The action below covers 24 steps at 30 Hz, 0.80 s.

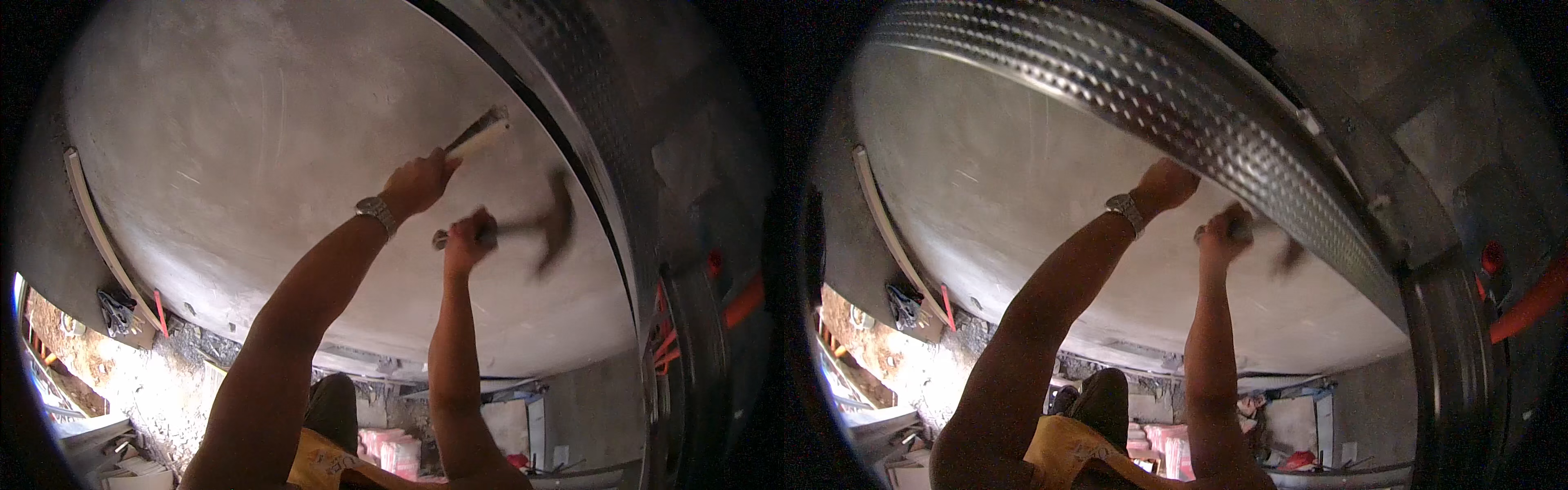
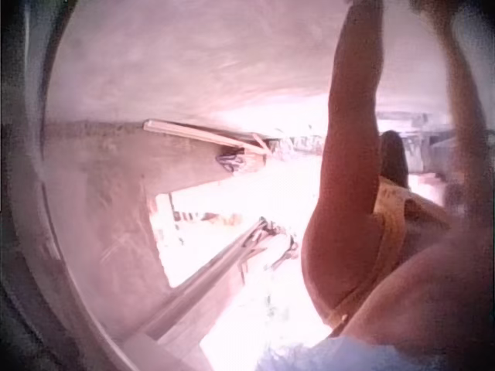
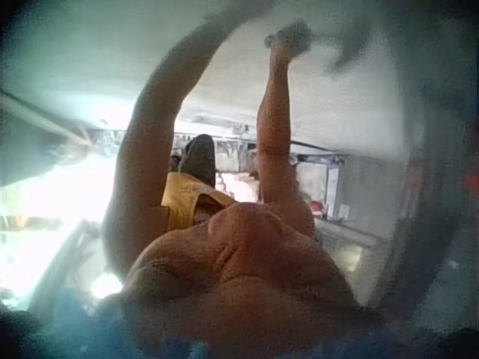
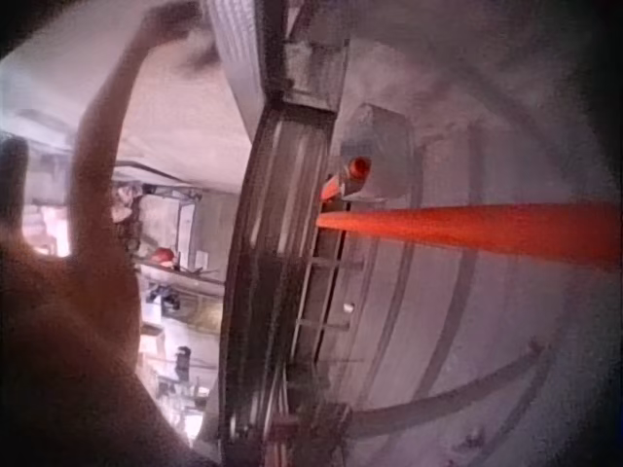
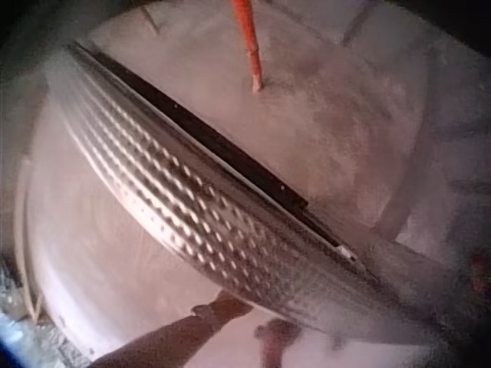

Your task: The person uses a hammer and a white plastic block to secure a perforated metal trim strip to a curved ceiling surface. They repeatedly tap the trim along its length to ensure it is firmly attached to the ceiling structure.

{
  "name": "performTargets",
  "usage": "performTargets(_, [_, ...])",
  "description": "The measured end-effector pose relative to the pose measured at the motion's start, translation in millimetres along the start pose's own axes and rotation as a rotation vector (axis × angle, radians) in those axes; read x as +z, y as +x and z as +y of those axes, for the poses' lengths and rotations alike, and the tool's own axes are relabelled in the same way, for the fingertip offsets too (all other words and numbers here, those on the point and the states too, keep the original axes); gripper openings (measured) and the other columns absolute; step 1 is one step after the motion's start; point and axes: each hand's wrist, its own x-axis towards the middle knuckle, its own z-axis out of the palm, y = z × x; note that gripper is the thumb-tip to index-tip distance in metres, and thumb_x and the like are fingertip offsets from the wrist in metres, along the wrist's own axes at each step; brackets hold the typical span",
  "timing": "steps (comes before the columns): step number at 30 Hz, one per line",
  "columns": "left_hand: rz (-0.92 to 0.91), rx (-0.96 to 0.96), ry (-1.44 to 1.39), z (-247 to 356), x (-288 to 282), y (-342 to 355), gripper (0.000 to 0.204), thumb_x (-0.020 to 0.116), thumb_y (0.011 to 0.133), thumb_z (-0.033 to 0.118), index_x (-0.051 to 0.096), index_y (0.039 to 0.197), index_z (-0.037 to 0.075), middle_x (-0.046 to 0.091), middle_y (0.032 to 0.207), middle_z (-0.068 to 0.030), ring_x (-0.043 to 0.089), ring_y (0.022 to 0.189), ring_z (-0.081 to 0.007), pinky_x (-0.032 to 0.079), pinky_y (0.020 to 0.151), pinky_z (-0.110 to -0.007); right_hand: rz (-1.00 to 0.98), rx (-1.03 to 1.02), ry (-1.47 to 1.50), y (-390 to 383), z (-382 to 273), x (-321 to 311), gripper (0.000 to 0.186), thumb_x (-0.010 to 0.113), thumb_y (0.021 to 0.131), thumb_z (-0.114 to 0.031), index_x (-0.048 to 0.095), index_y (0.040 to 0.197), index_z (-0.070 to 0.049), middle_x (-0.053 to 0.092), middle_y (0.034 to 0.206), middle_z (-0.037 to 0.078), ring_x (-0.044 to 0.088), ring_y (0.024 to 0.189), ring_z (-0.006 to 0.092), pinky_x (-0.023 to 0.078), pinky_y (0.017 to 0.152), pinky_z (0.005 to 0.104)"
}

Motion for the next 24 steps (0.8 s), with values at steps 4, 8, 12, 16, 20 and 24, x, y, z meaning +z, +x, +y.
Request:
performTargets(4, [-0.238, 0.015, 0.118, -61, -38, -60, 0.048, 0.031, 0.101, 0.046, 0.048, 0.108, 0.002, 0.065, 0.083, -0.0258, 0.065, 0.081, -0.0429, 0.050, 0.071, -0.054, 0.474, 0.421, -0.211, -87, -27, 123, 0.030, 0.059, 0.093, -0.021, 0.043, 0.070, -0.010, 0.040, 0.050, -0.002, 0.031, 0.034, 0.0085, 0.029, 0.034, 0.0263])
performTargets(8, [-0.119, 0.110, 0.078, -46, -33, -21, 0.049, 0.030, 0.101, 0.045, 0.048, 0.107, 0.001, 0.065, 0.081, -0.0262, 0.064, 0.080, -0.0439, 0.050, 0.070, -0.054, 0.585, -0.001, 0.325, -57, 12, 87, 0.031, 0.060, 0.093, -0.022, 0.043, 0.070, -0.010, 0.040, 0.053, -0.002, 0.036, 0.039, 0.0068, 0.029, 0.037, 0.0233])
performTargets(12, [-0.169, 0.083, 0.104, -44, -30, -17, 0.050, 0.029, 0.101, 0.046, 0.048, 0.110, 0.000, 0.065, 0.083, -0.0267, 0.064, 0.081, -0.0441, 0.050, 0.071, -0.054, 0.454, -0.016, -0.475, -37, 27, 81, 0.032, 0.059, 0.092, -0.026, 0.044, 0.069, -0.010, 0.045, 0.057, -0.002, 0.043, 0.041, 0.0098, 0.032, 0.037, 0.0268])
performTargets(16, [-0.190, 0.024, 0.107, -46, -40, -17, 0.050, 0.030, 0.101, 0.046, 0.047, 0.109, 0.000, 0.065, 0.083, -0.0268, 0.064, 0.081, -0.0449, 0.050, 0.071, -0.055, 0.453, 0.176, -0.423, -57, -12, 106, 0.029, 0.060, 0.091, -0.022, 0.045, 0.069, -0.011, 0.049, 0.062, -0.002, 0.042, 0.040, 0.0103, 0.033, 0.037, 0.0276])
performTargets(20, [-0.135, 0.102, 0.044, -44, -26, -10, 0.050, 0.029, 0.101, 0.045, 0.047, 0.108, -0.001, 0.065, 0.084, -0.0272, 0.064, 0.081, -0.0457, 0.051, 0.070, -0.054, 0.392, -0.140, -0.060, -47, 6, 82, 0.025, 0.061, 0.087, -0.018, 0.045, 0.069, -0.010, 0.050, 0.064, -0.002, 0.044, 0.042, 0.0092, 0.035, 0.039, 0.0266])
performTargets(24, [-0.172, 0.007, 0.050, -34, -31, -21, 0.049, 0.031, 0.101, 0.044, 0.047, 0.105, -0.002, 0.064, 0.083, -0.0284, 0.064, 0.081, -0.0454, 0.051, 0.069, -0.054, 0.395, 0.175, -0.562, -38, -4, 85, 0.023, 0.061, 0.086, -0.016, 0.047, 0.069, -0.010, 0.050, 0.065, -0.003, 0.048, 0.052, 0.0087, 0.039, 0.046, 0.0291])
